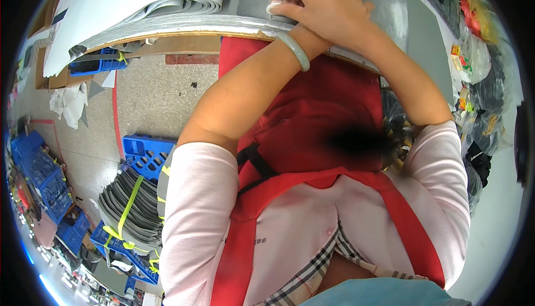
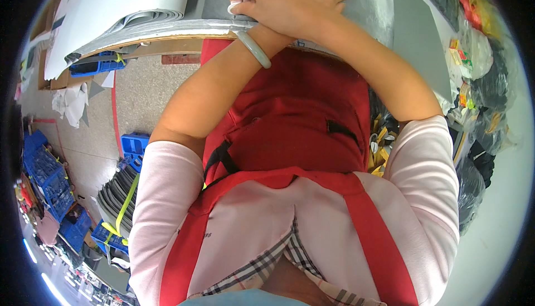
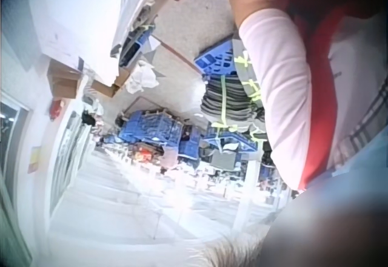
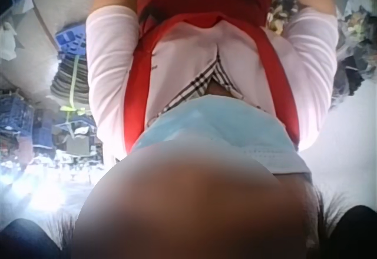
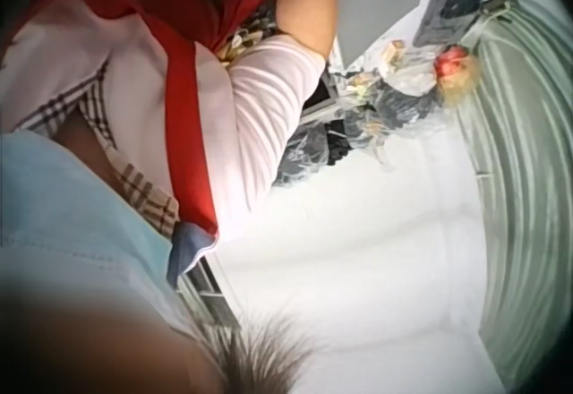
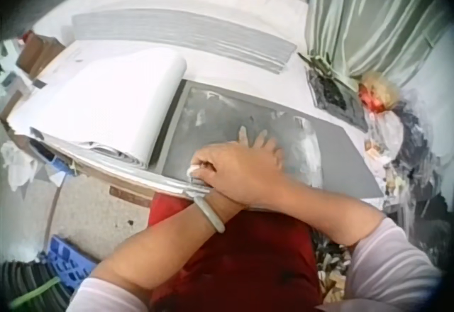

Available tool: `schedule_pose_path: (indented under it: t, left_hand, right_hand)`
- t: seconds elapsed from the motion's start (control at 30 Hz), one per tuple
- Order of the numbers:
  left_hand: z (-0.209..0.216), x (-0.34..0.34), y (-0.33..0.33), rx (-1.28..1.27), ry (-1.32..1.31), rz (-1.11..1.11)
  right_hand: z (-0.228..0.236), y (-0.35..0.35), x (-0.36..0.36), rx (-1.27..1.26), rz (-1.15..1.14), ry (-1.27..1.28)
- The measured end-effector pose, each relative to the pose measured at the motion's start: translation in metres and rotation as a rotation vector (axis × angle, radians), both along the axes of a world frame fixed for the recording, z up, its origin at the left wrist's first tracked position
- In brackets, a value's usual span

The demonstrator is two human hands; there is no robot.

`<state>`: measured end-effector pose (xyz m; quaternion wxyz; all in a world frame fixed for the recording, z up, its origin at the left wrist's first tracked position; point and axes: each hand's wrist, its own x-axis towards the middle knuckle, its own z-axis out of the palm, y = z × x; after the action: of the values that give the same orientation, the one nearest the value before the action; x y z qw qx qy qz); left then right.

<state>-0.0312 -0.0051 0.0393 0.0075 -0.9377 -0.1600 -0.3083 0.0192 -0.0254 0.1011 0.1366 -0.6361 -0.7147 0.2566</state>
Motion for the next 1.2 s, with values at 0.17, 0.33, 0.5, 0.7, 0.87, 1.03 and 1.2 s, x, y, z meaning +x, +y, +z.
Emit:
schedule_pose_path:
  t: [0.17, 0.33, 0.5, 0.7, 0.87, 1.03, 1.2]
  left_hand:
    - [0.007, 0.016, 0.008, -0.269, 0.254, -0.084]
    - [-0.066, 0.03, 0.01, -0.097, -0.161, 0.052]
    - [0.014, 0.034, -0.003, -0.291, 0.163, -0.046]
    - [0.001, 0.021, -0.001, -0.327, 0.031, -0.02]
    - [-0.028, 0.011, 0.005, -0.183, -0.025, 0.047]
    - [-0.006, 0.027, 0.0, -0.288, 0.01, -0.02]
    - [0.003, 0.015, -0.002, -0.339, 0.025, 0.024]
  right_hand:
    - [0.053, -0.005, -0.038, -0.022, 0.051, -0.662]
    - [0.004, 0.001, 0.019, 0.244, -0.006, 0.198]
    - [-0.026, -0.048, 0.214, 0.474, -0.694, 0.075]
    - [-0.069, -0.059, 0.285, 0.342, -0.788, 0.399]
    - [-0.054, -0.04, 0.234, 0.32, -0.932, 0.667]
    - [-0.076, -0.061, 0.288, 0.461, -0.827, 0.308]
    - [-0.061, -0.063, 0.271, 0.378, -1.047, 0.97]
